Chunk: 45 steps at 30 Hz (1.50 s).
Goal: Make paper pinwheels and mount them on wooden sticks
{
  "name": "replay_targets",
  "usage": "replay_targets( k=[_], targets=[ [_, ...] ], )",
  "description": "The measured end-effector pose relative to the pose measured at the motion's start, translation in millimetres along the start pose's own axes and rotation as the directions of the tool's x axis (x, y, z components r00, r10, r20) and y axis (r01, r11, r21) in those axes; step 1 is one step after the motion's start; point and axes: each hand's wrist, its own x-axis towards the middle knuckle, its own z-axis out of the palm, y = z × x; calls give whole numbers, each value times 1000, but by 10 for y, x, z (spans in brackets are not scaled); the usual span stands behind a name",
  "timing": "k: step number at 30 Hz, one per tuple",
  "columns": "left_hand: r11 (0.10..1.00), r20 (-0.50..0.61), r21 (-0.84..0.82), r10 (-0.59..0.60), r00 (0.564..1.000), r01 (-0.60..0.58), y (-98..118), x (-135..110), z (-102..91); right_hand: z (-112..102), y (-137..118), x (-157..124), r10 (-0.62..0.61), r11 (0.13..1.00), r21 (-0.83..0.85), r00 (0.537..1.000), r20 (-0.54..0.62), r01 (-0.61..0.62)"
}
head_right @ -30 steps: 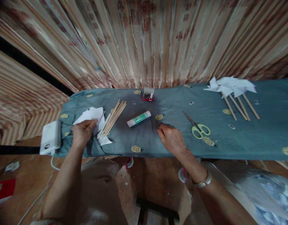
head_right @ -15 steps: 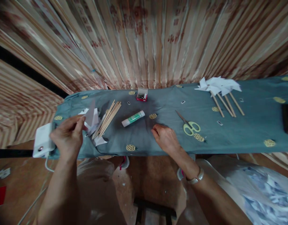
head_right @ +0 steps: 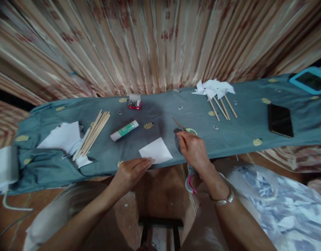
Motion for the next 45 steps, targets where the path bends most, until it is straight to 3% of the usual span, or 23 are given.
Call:
replay_targets(
  k=[4,7,14,18,28,35,45],
  targets=[
    [999,-15,16,-35,999,35,1,169,-26,-59,-213,-114,-203,939,314,964,168,143],
    [997,-6,-8,-80,997,80,-7,269,10,2,-343,-164,-259,919,358,939,225,167],
    [930,108,-203,-290,951,306,-122,239,134,144,-277,-164,-126,955,295,953,276,41],
    [903,172,-236,-324,930,358,-193,188,150,201,-241,-142,-92,948,317,960,266,2],
    [895,153,-206,-369,917,395,-203,145,217,340,-253,-85,-80,971,234,985,154,43],
    [906,125,-193,-358,925,376,-203,162,205,411,-217,-77,-99,978,191,992,71,84],
    [926,151,-122,-338,929,356,-232,208,176,435,-207,-44,-45,988,152,999,27,41]
  ],
)
